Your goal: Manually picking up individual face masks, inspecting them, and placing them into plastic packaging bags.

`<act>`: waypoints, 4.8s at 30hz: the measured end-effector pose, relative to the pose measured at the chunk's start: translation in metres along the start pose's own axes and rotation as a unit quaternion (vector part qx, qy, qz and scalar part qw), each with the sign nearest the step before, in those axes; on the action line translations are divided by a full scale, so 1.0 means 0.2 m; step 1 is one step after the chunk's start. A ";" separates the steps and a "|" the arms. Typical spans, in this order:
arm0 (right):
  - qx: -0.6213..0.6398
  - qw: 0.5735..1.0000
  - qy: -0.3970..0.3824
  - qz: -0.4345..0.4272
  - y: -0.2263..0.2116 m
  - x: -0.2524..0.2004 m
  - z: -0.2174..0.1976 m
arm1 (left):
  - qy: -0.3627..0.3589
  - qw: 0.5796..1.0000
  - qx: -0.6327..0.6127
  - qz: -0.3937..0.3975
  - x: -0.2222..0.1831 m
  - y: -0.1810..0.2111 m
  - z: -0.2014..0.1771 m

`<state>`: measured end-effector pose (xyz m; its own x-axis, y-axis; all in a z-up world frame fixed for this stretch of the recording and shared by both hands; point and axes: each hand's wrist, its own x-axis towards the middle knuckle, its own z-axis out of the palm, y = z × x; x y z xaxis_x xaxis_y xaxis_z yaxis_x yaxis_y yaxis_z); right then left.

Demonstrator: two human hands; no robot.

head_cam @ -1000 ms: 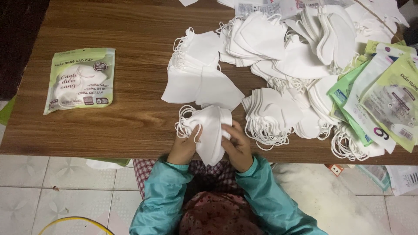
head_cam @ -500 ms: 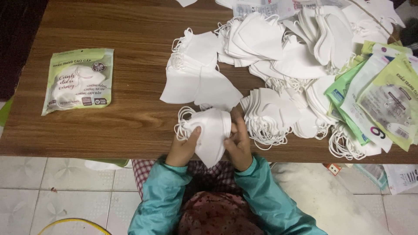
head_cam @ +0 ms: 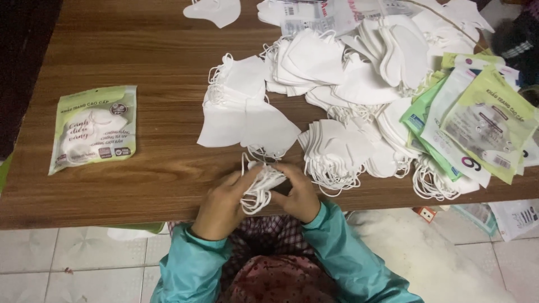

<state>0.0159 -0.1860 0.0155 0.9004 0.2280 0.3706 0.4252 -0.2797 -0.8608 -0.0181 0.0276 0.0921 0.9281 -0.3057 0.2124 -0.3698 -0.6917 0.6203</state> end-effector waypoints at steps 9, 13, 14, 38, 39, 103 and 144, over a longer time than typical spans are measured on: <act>0.007 0.999 -0.015 0.051 -0.01 -0.03 0.00 | -0.019 0.919 -0.372 -0.128 -0.10 -0.19 0.08; 0.006 0.998 -0.037 0.054 -0.08 -0.02 -0.02 | -0.032 0.960 -0.187 -0.205 -0.17 -0.27 0.20; -0.026 0.998 -0.037 0.032 -0.11 0.00 -0.01 | 0.054 0.972 -0.184 -0.135 -0.17 -0.25 0.24; -0.727 0.661 0.175 0.062 0.14 -0.48 -1.81 | 0.268 0.800 -0.465 -0.268 -0.07 -0.07 0.15; -0.743 0.642 0.177 0.065 0.17 -0.51 -1.84 | 0.266 0.793 -0.483 -0.257 -0.07 -0.08 0.15; 0.522 0.800 0.137 0.261 -0.26 -0.04 -0.13 | 0.115 0.962 0.135 -0.206 0.03 -0.18 0.41; 0.241 0.931 0.057 0.269 -0.21 -0.10 0.25 | 0.243 0.967 0.077 0.009 -0.17 0.26 0.05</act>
<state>-0.0246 -0.1318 0.0262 0.9866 0.0676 -0.1488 -0.1567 0.1322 -0.9788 -0.0698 -0.0042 0.1094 0.8180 -0.0003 0.5752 -0.3525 -0.7905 0.5009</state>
